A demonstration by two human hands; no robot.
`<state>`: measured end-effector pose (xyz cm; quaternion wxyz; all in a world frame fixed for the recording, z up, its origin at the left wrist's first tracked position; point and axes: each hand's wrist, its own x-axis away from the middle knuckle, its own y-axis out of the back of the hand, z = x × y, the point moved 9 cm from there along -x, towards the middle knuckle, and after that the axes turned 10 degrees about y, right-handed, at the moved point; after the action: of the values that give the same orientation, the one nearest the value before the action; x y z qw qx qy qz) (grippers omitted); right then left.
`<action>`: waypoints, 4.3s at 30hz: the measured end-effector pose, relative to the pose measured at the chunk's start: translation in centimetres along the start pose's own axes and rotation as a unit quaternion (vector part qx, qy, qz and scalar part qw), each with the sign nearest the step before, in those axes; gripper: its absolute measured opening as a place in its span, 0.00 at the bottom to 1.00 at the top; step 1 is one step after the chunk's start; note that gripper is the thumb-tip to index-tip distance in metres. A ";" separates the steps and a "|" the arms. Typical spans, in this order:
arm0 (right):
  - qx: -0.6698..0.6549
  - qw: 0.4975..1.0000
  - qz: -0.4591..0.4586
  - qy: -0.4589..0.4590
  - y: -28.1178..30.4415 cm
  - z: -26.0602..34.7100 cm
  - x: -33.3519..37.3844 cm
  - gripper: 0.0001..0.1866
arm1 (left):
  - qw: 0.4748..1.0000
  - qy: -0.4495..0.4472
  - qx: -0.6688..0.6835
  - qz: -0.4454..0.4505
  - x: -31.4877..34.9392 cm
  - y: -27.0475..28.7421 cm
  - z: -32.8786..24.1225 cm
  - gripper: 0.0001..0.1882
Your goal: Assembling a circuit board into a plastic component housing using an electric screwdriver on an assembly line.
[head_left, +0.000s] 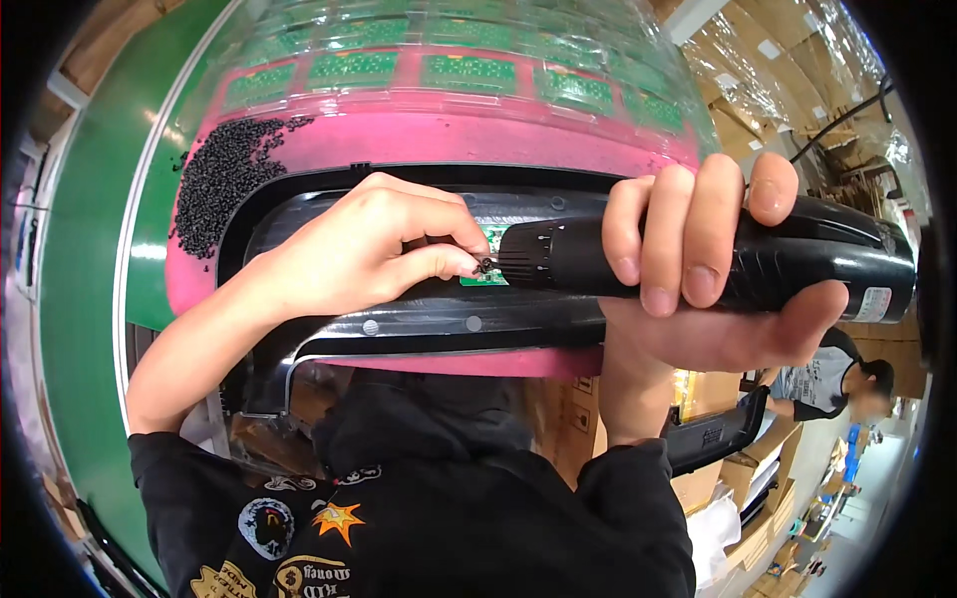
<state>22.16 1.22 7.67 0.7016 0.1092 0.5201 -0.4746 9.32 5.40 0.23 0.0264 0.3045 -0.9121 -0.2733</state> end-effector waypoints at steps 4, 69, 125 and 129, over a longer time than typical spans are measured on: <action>0.119 0.988 -0.091 -0.027 1.1 0.9 0.4 0.26 | 0.999 -0.019 -0.020 0.026 0.2 -0.7 0.2 0.20; 0.334 0.869 -0.365 0.011 5.7 18.6 8.6 0.18 | 0.676 0.299 0.557 -0.378 29.3 -0.9 9.2 0.41; 0.753 0.523 0.307 -0.254 3.1 13.1 15.2 0.06 | 0.973 0.076 -0.157 0.148 -2.9 1.5 2.3 0.23; 0.652 0.616 0.317 -0.306 3.5 7.7 9.4 0.09 | 0.967 0.068 -0.229 0.084 -2.4 3.5 4.4 0.12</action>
<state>29.81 -7.15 1.99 0.6710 0.5447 -0.2387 -0.4428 8.42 11.27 -1.40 0.1806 0.2307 -0.8434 -0.4505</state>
